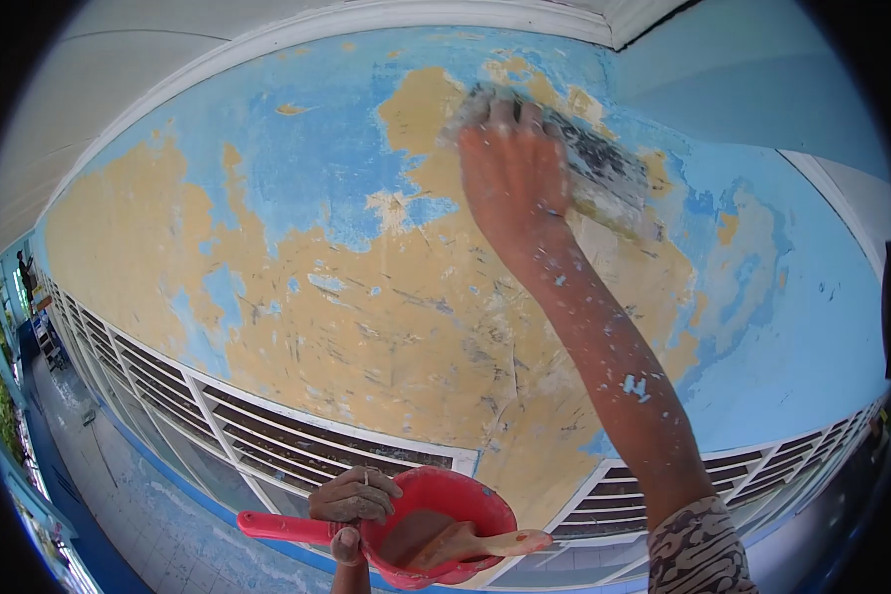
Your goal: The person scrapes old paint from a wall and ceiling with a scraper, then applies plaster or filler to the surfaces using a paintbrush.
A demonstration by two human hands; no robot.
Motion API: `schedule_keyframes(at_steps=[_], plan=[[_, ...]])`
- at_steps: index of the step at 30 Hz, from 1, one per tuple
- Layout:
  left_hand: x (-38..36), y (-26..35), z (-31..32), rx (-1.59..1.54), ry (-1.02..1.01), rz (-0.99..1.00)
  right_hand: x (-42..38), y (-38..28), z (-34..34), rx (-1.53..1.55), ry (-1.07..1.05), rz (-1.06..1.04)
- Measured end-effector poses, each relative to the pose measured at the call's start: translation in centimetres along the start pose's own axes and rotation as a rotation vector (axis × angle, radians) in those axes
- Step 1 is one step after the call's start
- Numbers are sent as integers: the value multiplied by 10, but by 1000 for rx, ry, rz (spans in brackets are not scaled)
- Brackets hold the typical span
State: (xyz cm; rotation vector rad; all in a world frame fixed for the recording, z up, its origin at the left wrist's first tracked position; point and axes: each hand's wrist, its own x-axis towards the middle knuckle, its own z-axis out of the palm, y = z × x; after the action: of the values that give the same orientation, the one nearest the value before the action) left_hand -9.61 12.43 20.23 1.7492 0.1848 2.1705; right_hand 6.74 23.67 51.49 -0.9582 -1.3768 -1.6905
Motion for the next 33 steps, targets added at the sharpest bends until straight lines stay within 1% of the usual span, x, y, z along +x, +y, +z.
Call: schedule_keyframes(at_steps=[1,2,4,5,7,10,13,14,16,17,19,20,22,26,28,29,31,32,33], plan=[[-1,0,1,-3,-8,-11,1,-3,-2,-8,-64,28],[-2,-1,3,2,5,-5,-3,-1,0,-12,-71,30],[-4,-1,1,11,16,2,-10,0,3,-80,42,-6],[-6,-1,0,7,15,11,-10,2,4,-78,41,-9],[-7,-3,0,5,14,24,-4,7,-1,-22,-135,-5],[-5,-4,3,2,4,25,12,3,5,-48,-123,2],[-7,-4,3,17,9,17,-2,7,0,-54,-144,28],[-7,-3,3,13,9,18,-5,9,1,-57,-138,28],[-8,-1,4,28,15,1,-4,13,3,-44,73,-40],[-9,-3,5,28,15,3,1,13,7,-45,75,-40],[-9,-9,6,13,18,-2,18,10,5,-25,-78,-2],[-9,-8,8,11,17,-9,10,12,4,-27,-85,-3],[-8,-6,9,16,15,-5,-18,16,0,-20,41,-59],[-9,-2,9,42,8,-22,-14,23,6,-130,64,-73],[-8,-10,12,15,3,2,16,22,0,-16,-113,-10],[-7,-11,15,11,0,-5,10,23,-2,-19,-122,-9],[-9,-9,17,35,14,-11,-9,19,-14,21,-234,-35],[-11,-7,16,34,5,1,-17,21,-12,20,-227,-39],[-13,-5,17,34,15,10,-23,24,-12,-35,-119,-66]])
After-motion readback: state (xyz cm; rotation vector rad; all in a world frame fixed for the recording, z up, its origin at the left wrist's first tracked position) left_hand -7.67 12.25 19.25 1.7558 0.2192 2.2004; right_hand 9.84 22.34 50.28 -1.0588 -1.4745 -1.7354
